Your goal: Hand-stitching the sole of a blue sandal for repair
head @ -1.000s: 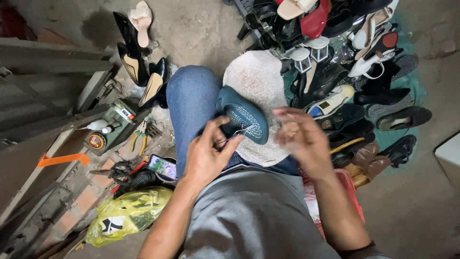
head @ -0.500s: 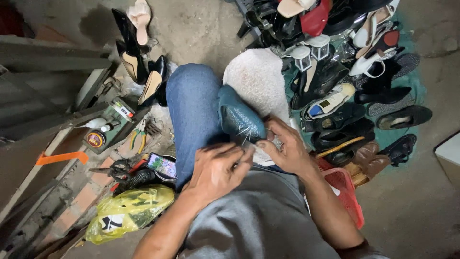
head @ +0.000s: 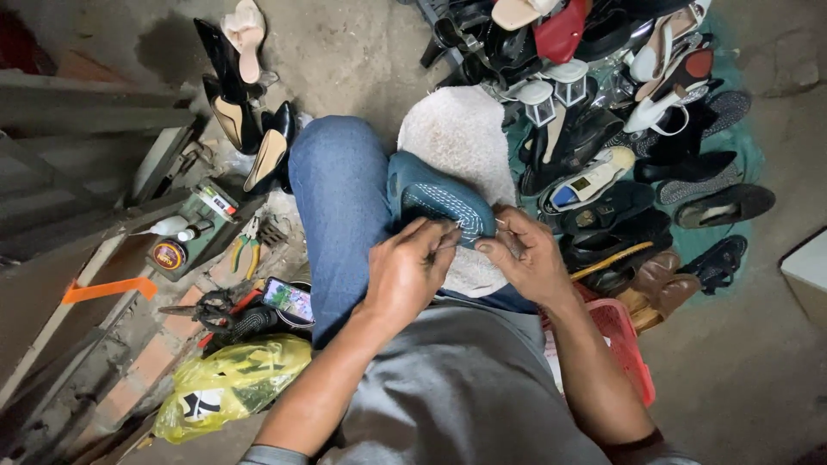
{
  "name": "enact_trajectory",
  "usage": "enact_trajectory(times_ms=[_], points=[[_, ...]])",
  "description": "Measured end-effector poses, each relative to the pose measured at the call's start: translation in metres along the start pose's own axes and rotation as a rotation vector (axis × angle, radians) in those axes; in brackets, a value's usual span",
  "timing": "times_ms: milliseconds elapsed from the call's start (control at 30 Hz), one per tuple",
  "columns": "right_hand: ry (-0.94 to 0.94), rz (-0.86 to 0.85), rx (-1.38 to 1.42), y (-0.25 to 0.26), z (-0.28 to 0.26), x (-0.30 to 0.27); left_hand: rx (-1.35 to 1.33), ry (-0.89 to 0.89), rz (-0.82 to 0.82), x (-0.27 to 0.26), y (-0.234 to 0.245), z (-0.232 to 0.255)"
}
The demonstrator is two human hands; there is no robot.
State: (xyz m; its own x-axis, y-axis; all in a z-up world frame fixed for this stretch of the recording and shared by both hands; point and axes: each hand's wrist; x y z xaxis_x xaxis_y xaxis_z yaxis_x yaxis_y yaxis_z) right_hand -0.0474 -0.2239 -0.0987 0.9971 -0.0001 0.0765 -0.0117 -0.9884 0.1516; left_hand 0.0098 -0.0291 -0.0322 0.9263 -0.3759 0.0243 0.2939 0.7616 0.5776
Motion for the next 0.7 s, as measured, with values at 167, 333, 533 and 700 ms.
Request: enact_trajectory(times_ms=[167,333,533,700], points=[[-0.161,0.02,0.077,0.018,0.02,-0.003,-0.398,0.258,-0.186,-0.008,0.017,-0.007],[-0.415,0.226,0.058,0.062,0.076,-0.025,-0.462,0.288,-0.328,-0.017,0.053,-0.014],[-0.536,0.339,-0.015,0.06,0.084,-0.039,-0.069,0.245,-0.382,-0.014,0.067,-0.015],[-0.173,0.21,-0.776,0.041,0.029,-0.011,0.014,0.182,-0.085,-0.011,0.026,-0.01]])
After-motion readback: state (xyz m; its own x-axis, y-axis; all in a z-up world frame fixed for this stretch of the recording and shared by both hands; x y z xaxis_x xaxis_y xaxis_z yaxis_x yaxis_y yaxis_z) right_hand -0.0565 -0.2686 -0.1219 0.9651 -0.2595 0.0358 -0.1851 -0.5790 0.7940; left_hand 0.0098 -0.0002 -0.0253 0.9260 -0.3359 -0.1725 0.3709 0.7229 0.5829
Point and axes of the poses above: each hand's wrist, its own x-axis towards the middle knuckle, its own y-axis out of the back of the hand, z = x × y, and after that the axes turned 1 degree about -x, right-handed
